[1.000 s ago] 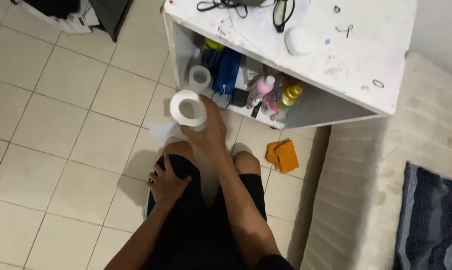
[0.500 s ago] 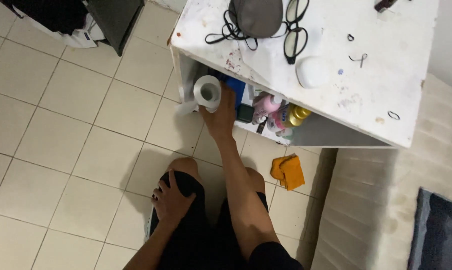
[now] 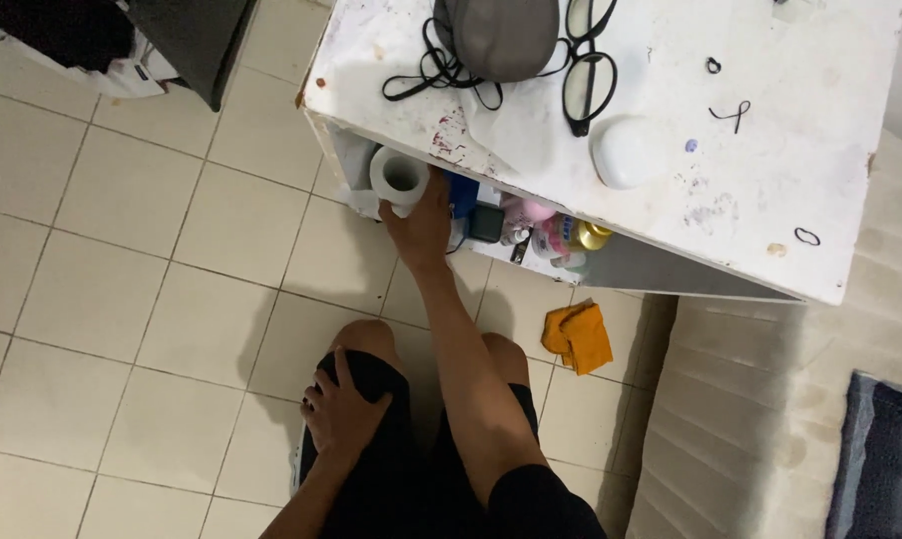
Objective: The person wipes the side and lower shelf of a white bedside cabinet with an orange cloth, then organizes items by moving a blue pouch, a black power bank, a small bottle, a wallet, a lighter, toilet paper rolls, a jar, a face mask, and a pair of glasses into the cabinet or a nearby rack.
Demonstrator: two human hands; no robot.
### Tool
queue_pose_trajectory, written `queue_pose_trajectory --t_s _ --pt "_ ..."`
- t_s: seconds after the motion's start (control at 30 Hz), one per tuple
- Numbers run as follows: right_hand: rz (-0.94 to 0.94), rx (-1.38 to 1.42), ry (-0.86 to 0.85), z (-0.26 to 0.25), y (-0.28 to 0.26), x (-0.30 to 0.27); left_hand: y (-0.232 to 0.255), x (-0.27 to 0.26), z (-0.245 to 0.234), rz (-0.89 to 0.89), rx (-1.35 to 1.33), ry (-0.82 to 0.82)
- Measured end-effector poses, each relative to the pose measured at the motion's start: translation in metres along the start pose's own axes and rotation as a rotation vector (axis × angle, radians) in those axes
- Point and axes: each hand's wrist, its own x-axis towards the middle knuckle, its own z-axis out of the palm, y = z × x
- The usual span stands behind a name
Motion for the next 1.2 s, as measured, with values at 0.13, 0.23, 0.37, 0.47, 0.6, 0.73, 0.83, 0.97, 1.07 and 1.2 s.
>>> queue_pose_trajectory --t_s 0.13,0.23,0.37,0.47,0.6,0.73,0.83,0.97,1.07,1.2 --pt "0.087 -0.01 -0.025 0.0 -0.005 0.001 -0.001 0.0 -0.003 -0.007 -0.027 -0.041" --pt "0.008 -0.026 0.011 0.004 0.002 -0.001 -0.001 -0.002 -0.002 -0.006 -0.002 -0.036" --pt "0.05 0.028 -0.059 0.0 -0.006 0.001 0.001 -0.002 -0.004 -0.008 -0.022 -0.045" --pt "0.022 0.02 -0.024 -0.001 -0.004 -0.001 0.002 -0.001 -0.002 -0.004 -0.014 0.012" --pt "0.014 0.056 -0.036 -0.003 -0.002 -0.004 0.003 -0.002 -0.005 -0.017 -0.041 -0.055" --pt "0.023 0.049 -0.063 -0.008 -0.003 -0.005 0.004 -0.004 -0.008 -0.015 -0.065 -0.049" --pt "0.051 0.015 -0.067 -0.01 -0.002 -0.009 0.004 -0.006 -0.008 -0.011 -0.039 -0.035" --pt "0.055 0.004 -0.06 -0.023 -0.011 -0.018 0.004 -0.007 -0.01 -0.01 -0.068 -0.061" --pt "0.003 0.019 -0.041 -0.034 -0.016 -0.03 0.003 -0.006 -0.004 -0.002 -0.008 -0.03" --pt "-0.127 0.053 0.062 -0.053 -0.031 -0.055 0.003 -0.01 -0.008 0.001 -0.049 -0.001"
